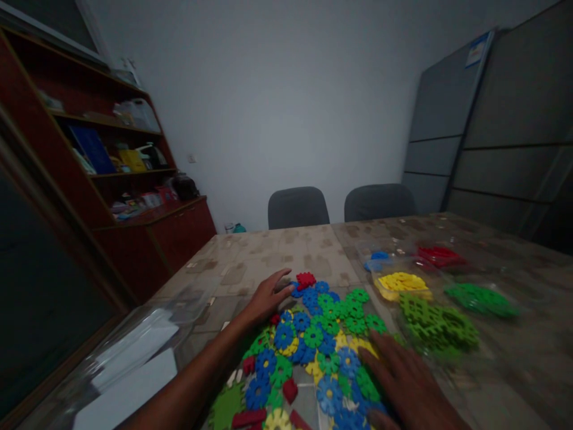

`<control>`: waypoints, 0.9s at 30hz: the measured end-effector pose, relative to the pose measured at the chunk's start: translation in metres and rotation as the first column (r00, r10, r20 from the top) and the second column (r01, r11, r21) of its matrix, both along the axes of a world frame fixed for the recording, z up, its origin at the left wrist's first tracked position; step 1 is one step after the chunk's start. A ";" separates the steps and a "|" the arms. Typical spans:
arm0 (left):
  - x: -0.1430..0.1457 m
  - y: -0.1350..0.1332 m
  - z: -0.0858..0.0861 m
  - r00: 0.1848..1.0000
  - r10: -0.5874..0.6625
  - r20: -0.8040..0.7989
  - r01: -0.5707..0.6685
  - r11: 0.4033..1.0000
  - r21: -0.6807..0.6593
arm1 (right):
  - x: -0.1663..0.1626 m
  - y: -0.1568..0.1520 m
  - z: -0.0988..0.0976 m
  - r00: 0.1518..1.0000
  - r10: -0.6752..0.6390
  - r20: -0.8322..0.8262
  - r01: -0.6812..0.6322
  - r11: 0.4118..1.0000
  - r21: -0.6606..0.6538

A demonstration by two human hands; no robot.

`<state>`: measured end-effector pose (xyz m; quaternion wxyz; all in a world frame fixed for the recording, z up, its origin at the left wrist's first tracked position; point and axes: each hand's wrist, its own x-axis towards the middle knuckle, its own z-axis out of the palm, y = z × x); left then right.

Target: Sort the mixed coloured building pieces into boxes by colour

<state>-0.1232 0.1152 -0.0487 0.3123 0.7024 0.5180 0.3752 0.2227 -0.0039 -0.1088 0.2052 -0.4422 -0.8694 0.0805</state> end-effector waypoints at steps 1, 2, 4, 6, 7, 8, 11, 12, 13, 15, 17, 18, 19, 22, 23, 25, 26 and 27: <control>0.006 0.008 0.000 1.000 -0.003 -0.018 0.003 1.000 0.008 | 0.005 -0.002 -0.006 1.000 0.008 0.011 -0.008 1.000 0.016; 0.011 0.015 0.000 0.999 -0.012 -0.034 0.013 1.000 0.010 | 0.007 -0.003 -0.011 1.000 0.014 0.013 -0.015 0.999 0.032; 0.022 0.026 0.000 0.997 -0.044 -0.057 0.044 0.999 -0.004 | 0.007 -0.004 -0.020 1.000 0.005 -0.007 -0.005 0.998 0.060; 0.030 0.031 0.001 0.992 -0.097 -0.075 0.096 0.995 -0.027 | 0.000 -0.005 -0.024 0.999 -0.021 -0.050 0.025 0.996 0.085; 0.033 0.031 0.003 0.988 -0.131 -0.079 0.128 0.991 -0.043 | -0.005 -0.005 -0.025 0.997 -0.033 -0.074 0.040 0.995 0.091; 0.034 0.030 0.005 0.982 -0.170 -0.080 0.165 0.984 -0.062 | -0.011 -0.006 -0.024 0.995 -0.039 -0.096 0.048 0.995 0.091; 0.034 0.017 0.014 0.953 -0.298 -0.058 0.289 0.948 -0.134 | -0.027 -0.006 -0.015 0.990 0.018 -0.140 -0.012 0.999 0.041; 0.033 0.012 0.017 0.941 -0.336 -0.046 0.325 0.933 -0.157 | -0.032 -0.006 -0.011 0.987 0.051 -0.150 -0.050 0.999 0.011; 0.031 0.006 0.020 0.930 -0.365 -0.032 0.355 0.919 -0.175 | -0.036 -0.004 -0.006 0.983 0.089 -0.160 -0.094 0.995 -0.021; 0.029 -0.005 0.025 0.917 -0.398 -0.006 0.390 0.900 -0.195 | -0.043 -0.001 0.003 0.971 0.154 -0.185 -0.173 0.981 -0.087; 0.025 -0.015 0.031 0.918 -0.397 0.016 0.393 0.899 -0.194 | -0.048 0.002 0.012 0.955 0.191 -0.228 -0.225 0.965 -0.134; 0.023 -0.020 0.034 0.923 -0.385 0.020 0.382 0.905 -0.187 | -0.049 0.004 0.017 0.950 0.184 -0.254 -0.226 0.963 -0.150; 0.020 -0.025 0.037 0.931 -0.365 0.020 0.363 0.915 -0.178 | -0.049 0.005 0.022 0.947 0.160 -0.278 -0.211 0.964 -0.164; 0.007 -0.047 0.051 0.963 -0.269 -0.001 0.266 0.955 -0.132 | -0.042 0.005 0.033 0.949 0.083 -0.304 -0.150 0.968 -0.203; 0.000 -0.057 0.055 0.973 -0.231 -0.027 0.227 0.968 -0.110 | -0.038 0.005 0.034 0.949 0.084 -0.305 -0.151 0.967 -0.204; -0.019 -0.085 0.059 0.974 -0.152 -0.170 0.148 0.988 -0.038 | -0.028 0.003 0.028 0.942 0.143 -0.305 -0.204 0.963 -0.179; -0.030 -0.101 0.057 0.958 -0.136 -0.252 0.138 0.990 -0.008 | -0.023 0.002 0.022 0.937 0.188 -0.295 -0.244 0.956 -0.165; -0.042 -0.118 0.052 0.940 -0.122 -0.318 0.132 0.991 0.008 | -0.019 0.001 0.013 0.933 0.228 -0.278 -0.279 0.947 -0.158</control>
